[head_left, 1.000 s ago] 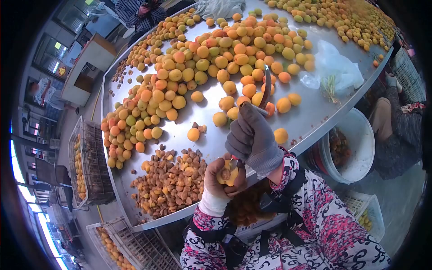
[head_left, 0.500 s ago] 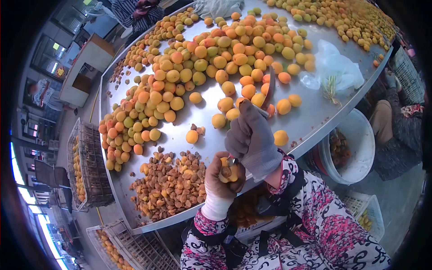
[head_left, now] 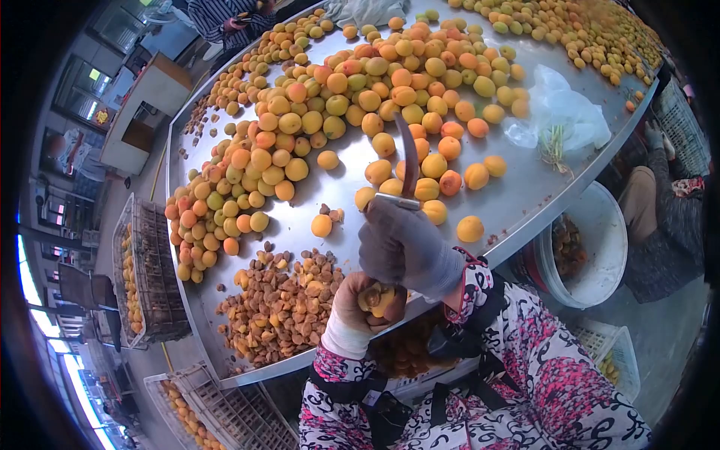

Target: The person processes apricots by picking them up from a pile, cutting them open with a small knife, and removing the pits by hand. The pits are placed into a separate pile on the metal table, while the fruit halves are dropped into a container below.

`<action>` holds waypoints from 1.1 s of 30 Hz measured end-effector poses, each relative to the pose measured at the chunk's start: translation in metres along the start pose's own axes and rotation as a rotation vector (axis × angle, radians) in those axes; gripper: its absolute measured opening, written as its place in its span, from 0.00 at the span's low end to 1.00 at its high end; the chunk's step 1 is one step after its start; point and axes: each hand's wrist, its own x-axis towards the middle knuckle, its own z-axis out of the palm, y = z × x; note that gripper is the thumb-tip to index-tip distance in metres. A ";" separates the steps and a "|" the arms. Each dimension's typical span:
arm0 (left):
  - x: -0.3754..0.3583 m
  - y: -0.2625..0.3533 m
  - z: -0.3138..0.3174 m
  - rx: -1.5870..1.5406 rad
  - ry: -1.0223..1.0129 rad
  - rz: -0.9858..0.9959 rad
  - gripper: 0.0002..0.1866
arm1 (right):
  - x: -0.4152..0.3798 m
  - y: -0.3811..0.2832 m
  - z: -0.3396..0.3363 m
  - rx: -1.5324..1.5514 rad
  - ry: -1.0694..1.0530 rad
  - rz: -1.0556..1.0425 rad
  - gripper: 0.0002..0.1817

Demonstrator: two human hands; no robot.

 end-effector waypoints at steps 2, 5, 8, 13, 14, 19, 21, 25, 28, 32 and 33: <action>0.004 0.004 -0.006 -0.105 -0.129 -0.138 0.16 | 0.001 0.001 0.002 0.089 0.130 -0.067 0.17; 0.009 0.005 -0.010 -0.115 -0.258 -0.124 0.14 | 0.001 0.003 0.003 -0.176 0.198 -0.118 0.16; 0.013 -0.001 -0.010 -0.167 -0.063 -0.099 0.14 | 0.001 0.003 0.004 -0.217 0.214 -0.071 0.17; 0.009 -0.008 -0.013 0.030 -0.069 0.139 0.13 | 0.007 0.012 0.004 -0.430 0.060 -0.382 0.14; 0.010 -0.010 -0.007 0.031 -0.068 0.138 0.13 | 0.006 0.016 0.007 -0.889 0.042 -0.676 0.14; 0.012 -0.012 0.011 -0.123 0.521 0.245 0.13 | 0.003 0.016 0.022 -1.136 -0.346 -0.345 0.08; 0.011 -0.010 0.010 -0.098 0.491 0.208 0.14 | 0.005 0.018 0.024 -1.275 -0.467 -0.307 0.09; 0.008 -0.005 0.006 -0.067 0.440 0.134 0.14 | 0.004 0.015 0.027 -1.342 -0.534 -0.308 0.06; 0.005 -0.001 0.000 -0.067 0.414 0.085 0.14 | 0.003 0.005 0.026 -1.212 -0.412 -0.148 0.18; 0.001 0.003 -0.007 -0.072 0.377 0.039 0.14 | 0.002 0.007 0.020 -0.887 -0.394 -0.150 0.20; 0.000 0.005 -0.008 -0.069 0.368 0.026 0.14 | 0.003 0.008 0.019 -0.852 -0.386 -0.130 0.19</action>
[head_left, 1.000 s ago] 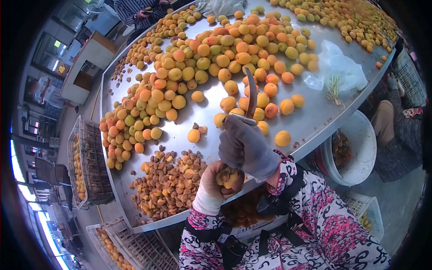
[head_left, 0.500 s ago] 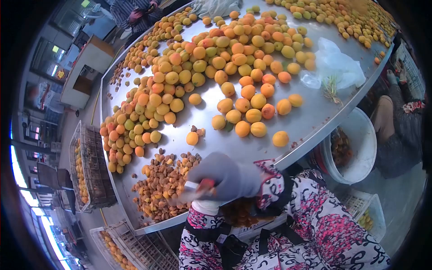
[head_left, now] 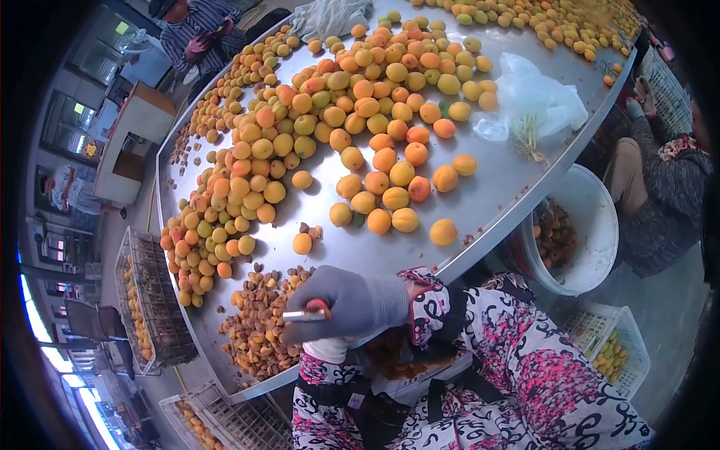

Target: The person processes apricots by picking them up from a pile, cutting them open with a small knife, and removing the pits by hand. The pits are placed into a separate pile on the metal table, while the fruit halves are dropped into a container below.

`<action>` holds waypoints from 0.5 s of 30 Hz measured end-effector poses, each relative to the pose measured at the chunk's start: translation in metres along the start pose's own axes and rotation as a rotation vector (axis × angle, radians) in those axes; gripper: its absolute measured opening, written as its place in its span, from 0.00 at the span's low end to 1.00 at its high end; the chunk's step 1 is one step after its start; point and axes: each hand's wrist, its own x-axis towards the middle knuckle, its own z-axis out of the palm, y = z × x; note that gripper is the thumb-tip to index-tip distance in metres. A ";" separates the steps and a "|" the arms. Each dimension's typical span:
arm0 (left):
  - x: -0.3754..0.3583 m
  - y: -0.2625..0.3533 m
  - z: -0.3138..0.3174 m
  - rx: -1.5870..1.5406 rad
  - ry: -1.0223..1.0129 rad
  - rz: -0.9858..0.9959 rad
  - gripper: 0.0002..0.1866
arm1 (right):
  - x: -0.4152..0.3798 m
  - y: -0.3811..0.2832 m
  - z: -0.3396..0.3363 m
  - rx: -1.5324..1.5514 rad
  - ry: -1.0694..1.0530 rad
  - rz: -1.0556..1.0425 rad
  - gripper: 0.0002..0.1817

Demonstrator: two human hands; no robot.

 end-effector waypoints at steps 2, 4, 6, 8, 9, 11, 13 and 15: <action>0.000 0.003 -0.002 0.013 -0.017 -0.025 0.14 | 0.003 0.003 0.000 0.153 0.162 0.048 0.18; 0.002 0.005 -0.003 0.018 -0.013 -0.029 0.14 | 0.005 0.000 -0.006 0.288 0.395 0.038 0.17; 0.009 0.007 -0.003 -0.259 -0.299 -0.158 0.16 | 0.005 -0.008 -0.009 0.482 0.470 0.205 0.16; 0.010 0.013 -0.001 -0.184 -0.314 -0.191 0.18 | 0.001 0.002 -0.016 0.696 0.504 0.244 0.15; 0.009 0.011 0.002 -0.160 -0.240 -0.183 0.19 | 0.000 0.007 -0.016 0.736 0.484 0.224 0.15; 0.003 0.015 0.008 -0.246 -0.315 -0.306 0.22 | 0.003 0.010 -0.011 0.771 0.458 0.208 0.15; 0.002 0.016 0.009 -0.238 -0.285 -0.283 0.22 | 0.009 0.008 0.004 0.190 0.484 -0.131 0.17; 0.001 0.016 0.011 -0.207 -0.222 -0.252 0.22 | 0.008 0.005 0.005 0.105 0.357 -0.163 0.18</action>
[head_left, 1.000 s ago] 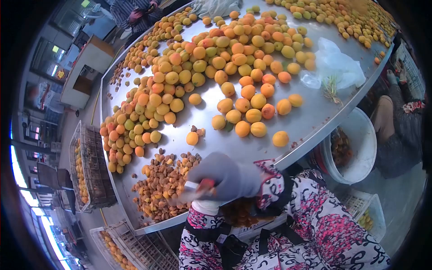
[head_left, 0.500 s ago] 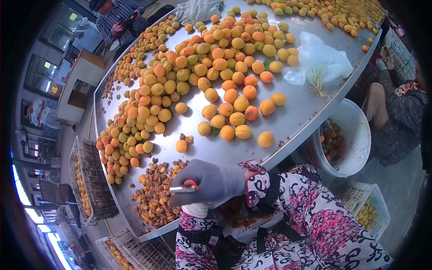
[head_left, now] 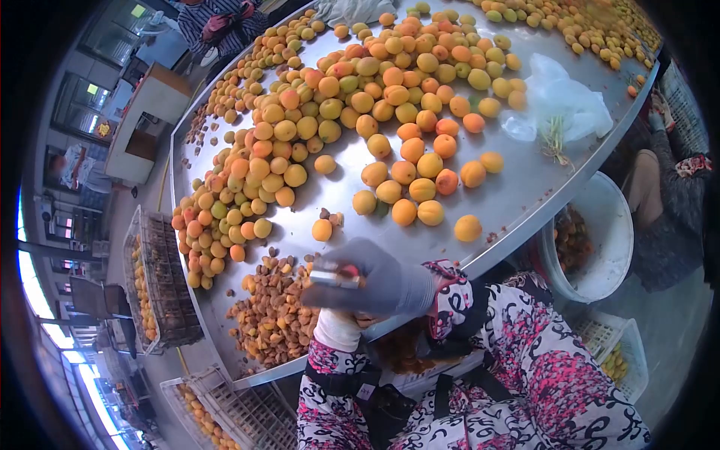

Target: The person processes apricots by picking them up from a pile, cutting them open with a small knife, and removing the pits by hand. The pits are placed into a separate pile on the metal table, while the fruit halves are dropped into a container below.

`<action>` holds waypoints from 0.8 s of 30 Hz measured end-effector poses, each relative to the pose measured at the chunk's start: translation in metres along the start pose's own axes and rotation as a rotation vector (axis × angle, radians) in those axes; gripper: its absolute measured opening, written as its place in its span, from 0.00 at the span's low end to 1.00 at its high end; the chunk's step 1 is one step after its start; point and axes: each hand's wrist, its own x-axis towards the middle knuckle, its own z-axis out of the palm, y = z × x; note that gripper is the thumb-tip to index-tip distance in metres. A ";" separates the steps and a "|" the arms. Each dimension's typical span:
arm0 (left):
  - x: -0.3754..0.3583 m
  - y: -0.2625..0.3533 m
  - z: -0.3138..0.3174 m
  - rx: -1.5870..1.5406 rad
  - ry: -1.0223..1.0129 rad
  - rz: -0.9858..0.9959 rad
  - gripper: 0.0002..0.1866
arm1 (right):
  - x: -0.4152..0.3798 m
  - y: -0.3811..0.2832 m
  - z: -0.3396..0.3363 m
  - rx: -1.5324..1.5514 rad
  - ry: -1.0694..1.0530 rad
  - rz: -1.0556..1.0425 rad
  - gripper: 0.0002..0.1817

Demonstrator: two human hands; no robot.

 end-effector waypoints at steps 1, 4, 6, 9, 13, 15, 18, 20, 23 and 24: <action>0.001 -0.001 0.002 0.014 0.029 0.017 0.22 | 0.000 -0.003 -0.001 -0.075 -0.136 -0.038 0.19; 0.004 -0.007 0.007 0.051 0.111 0.061 0.22 | 0.005 -0.011 0.000 -0.474 -0.464 0.070 0.10; 0.008 -0.010 0.012 0.081 0.159 0.087 0.22 | 0.001 -0.004 0.000 -0.586 -0.488 0.023 0.12; 0.009 -0.013 0.015 0.120 0.242 0.134 0.22 | 0.001 0.015 -0.004 0.036 -0.018 0.176 0.13; 0.014 0.001 0.001 0.107 -0.076 -0.050 0.22 | -0.001 -0.004 -0.027 0.500 0.254 0.404 0.16; 0.016 0.004 -0.012 0.069 -0.446 -0.272 0.21 | -0.002 0.002 -0.026 0.605 0.255 0.390 0.15; 0.001 -0.011 0.001 0.513 0.149 0.222 0.18 | -0.005 -0.011 -0.016 0.107 0.083 0.301 0.15; 0.005 -0.011 -0.009 0.368 0.108 0.187 0.18 | -0.005 -0.011 -0.017 0.108 0.034 0.330 0.15; 0.004 -0.006 -0.025 0.172 -0.171 0.090 0.20 | -0.005 -0.013 -0.012 0.111 -0.022 0.384 0.17; 0.005 -0.006 -0.027 0.153 -0.117 0.098 0.20 | -0.006 -0.008 -0.010 0.018 -0.121 0.230 0.17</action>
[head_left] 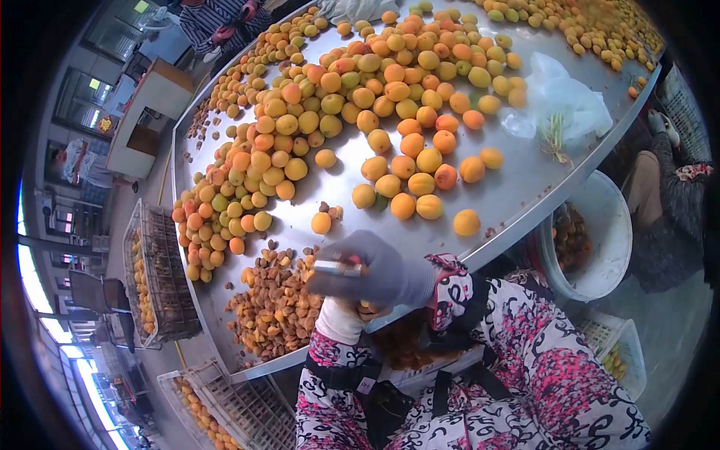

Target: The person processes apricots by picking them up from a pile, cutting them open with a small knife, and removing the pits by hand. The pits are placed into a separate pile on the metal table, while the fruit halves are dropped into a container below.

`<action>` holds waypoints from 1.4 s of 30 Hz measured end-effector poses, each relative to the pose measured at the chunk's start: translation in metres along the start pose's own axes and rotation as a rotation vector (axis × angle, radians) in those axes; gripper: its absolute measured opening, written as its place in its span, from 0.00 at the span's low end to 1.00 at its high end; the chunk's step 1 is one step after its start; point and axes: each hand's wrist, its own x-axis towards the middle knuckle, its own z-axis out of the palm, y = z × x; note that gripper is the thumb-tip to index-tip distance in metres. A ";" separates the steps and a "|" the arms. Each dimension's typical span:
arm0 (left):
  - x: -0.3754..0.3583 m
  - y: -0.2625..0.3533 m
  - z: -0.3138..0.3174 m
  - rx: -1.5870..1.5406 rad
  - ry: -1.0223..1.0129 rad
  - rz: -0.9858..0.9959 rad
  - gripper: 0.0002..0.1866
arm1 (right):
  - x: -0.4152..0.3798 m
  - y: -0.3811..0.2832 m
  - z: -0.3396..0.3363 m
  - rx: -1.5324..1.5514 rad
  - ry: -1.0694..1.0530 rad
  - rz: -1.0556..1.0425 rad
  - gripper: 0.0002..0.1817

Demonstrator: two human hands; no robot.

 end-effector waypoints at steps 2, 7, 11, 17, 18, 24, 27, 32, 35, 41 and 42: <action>0.002 0.000 0.005 -0.029 0.109 0.003 0.20 | -0.001 0.000 0.005 -0.288 -0.135 -0.157 0.17; 0.009 -0.003 0.017 -0.093 0.389 -0.009 0.20 | 0.003 0.008 0.011 -0.507 -0.194 -0.254 0.19; 0.008 -0.008 -0.008 0.616 0.132 0.433 0.22 | 0.004 -0.005 -0.009 0.379 0.136 0.239 0.15; 0.013 0.001 0.021 -0.093 -0.015 -0.103 0.21 | 0.006 0.010 -0.012 0.439 0.364 0.262 0.14; 0.016 0.006 0.022 -0.145 -0.111 -0.211 0.26 | 0.005 0.011 -0.015 0.446 0.374 0.208 0.14; 0.009 0.001 0.035 -0.030 -0.137 0.011 0.33 | 0.012 0.011 -0.032 0.641 0.458 0.088 0.20; 0.010 -0.007 0.031 -0.030 -0.150 0.107 0.29 | 0.013 0.004 -0.035 0.769 0.492 0.052 0.22; 0.014 -0.014 0.027 -0.065 -0.222 0.152 0.27 | 0.009 -0.001 -0.027 0.671 0.510 0.019 0.24; 0.013 -0.013 0.025 -0.065 -0.228 0.083 0.28 | 0.002 -0.004 -0.019 0.487 0.444 0.035 0.21; 0.004 -0.010 0.041 -0.217 -0.108 0.043 0.29 | -0.003 -0.004 -0.012 -0.008 0.353 -0.153 0.09; 0.004 -0.010 0.039 -0.217 -0.108 0.044 0.29 | -0.001 -0.002 -0.008 0.141 0.459 -0.167 0.15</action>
